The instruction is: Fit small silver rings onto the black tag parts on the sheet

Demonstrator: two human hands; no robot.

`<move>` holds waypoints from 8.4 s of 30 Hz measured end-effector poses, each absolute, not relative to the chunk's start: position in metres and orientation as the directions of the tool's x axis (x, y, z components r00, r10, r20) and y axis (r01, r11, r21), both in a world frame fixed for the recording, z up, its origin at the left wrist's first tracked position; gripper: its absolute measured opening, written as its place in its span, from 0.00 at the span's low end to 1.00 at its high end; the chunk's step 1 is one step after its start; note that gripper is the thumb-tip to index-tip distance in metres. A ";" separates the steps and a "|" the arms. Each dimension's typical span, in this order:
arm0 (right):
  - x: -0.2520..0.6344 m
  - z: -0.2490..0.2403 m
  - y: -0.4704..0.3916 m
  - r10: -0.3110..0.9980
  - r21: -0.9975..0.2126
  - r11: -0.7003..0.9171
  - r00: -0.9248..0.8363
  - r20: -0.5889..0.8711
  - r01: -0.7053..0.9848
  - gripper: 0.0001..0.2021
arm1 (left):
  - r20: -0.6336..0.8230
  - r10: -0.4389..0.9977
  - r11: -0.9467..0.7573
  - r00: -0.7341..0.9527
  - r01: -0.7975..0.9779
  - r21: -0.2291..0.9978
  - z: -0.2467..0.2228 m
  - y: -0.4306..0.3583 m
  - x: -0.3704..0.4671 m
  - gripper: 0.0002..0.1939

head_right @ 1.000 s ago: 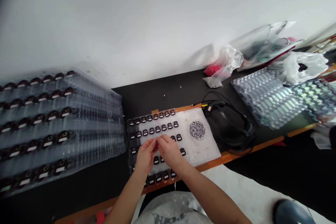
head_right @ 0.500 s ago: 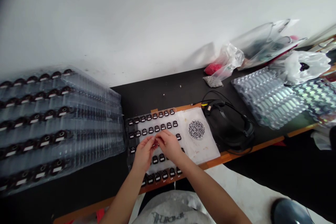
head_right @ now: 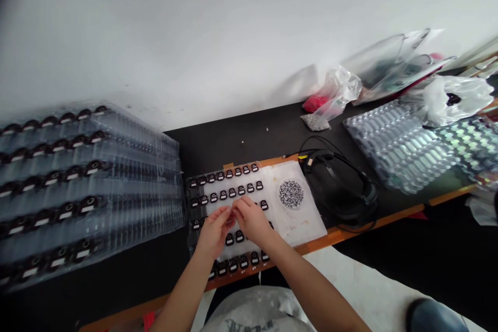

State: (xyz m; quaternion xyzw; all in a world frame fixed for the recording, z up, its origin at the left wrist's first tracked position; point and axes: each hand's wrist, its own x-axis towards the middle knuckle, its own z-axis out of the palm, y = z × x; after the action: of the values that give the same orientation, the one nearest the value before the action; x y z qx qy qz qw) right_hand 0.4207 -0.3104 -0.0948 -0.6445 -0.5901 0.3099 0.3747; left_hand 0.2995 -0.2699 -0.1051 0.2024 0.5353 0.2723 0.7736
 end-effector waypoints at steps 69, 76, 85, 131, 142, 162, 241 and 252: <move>0.415 -0.134 -0.319 0.945 -0.937 -0.171 0.320 -0.069 0.306 0.08 | 0.152 0.952 -0.287 0.265 0.599 0.748 -0.171 -0.179 0.296 0.06; 0.424 -0.139 -0.340 0.934 -0.927 -0.231 0.334 -0.126 0.295 0.08 | 0.281 0.819 -0.573 0.500 0.705 0.418 -0.198 -0.146 0.295 0.08; 0.429 -0.135 -0.344 0.921 -0.926 -0.261 0.357 -0.154 0.274 0.08 | 0.273 0.737 -0.676 0.619 0.665 0.317 -0.195 -0.136 0.296 0.09; 0.538 -0.165 -0.348 0.768 -0.070 -0.568 0.498 -0.403 0.820 0.11 | 0.208 0.754 -0.607 0.623 0.542 0.581 -0.153 -0.252 0.277 0.11; 0.538 -0.157 -0.341 0.751 -0.094 -0.598 0.515 -0.413 0.796 0.08 | 0.154 0.789 -0.519 0.594 0.513 0.683 -0.147 -0.295 0.269 0.10; 0.418 -0.105 -0.343 0.924 -0.977 -0.208 0.338 -0.182 0.042 0.03 | -0.705 0.580 0.814 0.408 -0.261 0.519 -0.107 -0.298 0.304 0.11; 0.440 -0.125 -0.350 0.915 -0.911 -0.360 0.265 -0.303 0.200 0.04 | 0.200 0.852 -0.523 0.484 0.783 0.336 -0.197 -0.134 0.269 0.08; 0.439 -0.127 -0.352 0.913 -0.905 -0.369 0.264 -0.311 0.210 0.04 | 0.212 0.824 -0.567 0.525 0.757 0.325 -0.198 -0.128 0.265 0.09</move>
State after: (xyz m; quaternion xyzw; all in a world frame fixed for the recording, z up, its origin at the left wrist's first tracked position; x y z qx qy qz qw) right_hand 0.4387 -0.3522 -0.1273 -0.6934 -0.4047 0.4516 0.3892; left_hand 0.2648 -0.1280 -0.1985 0.8680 0.4554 0.1729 0.0966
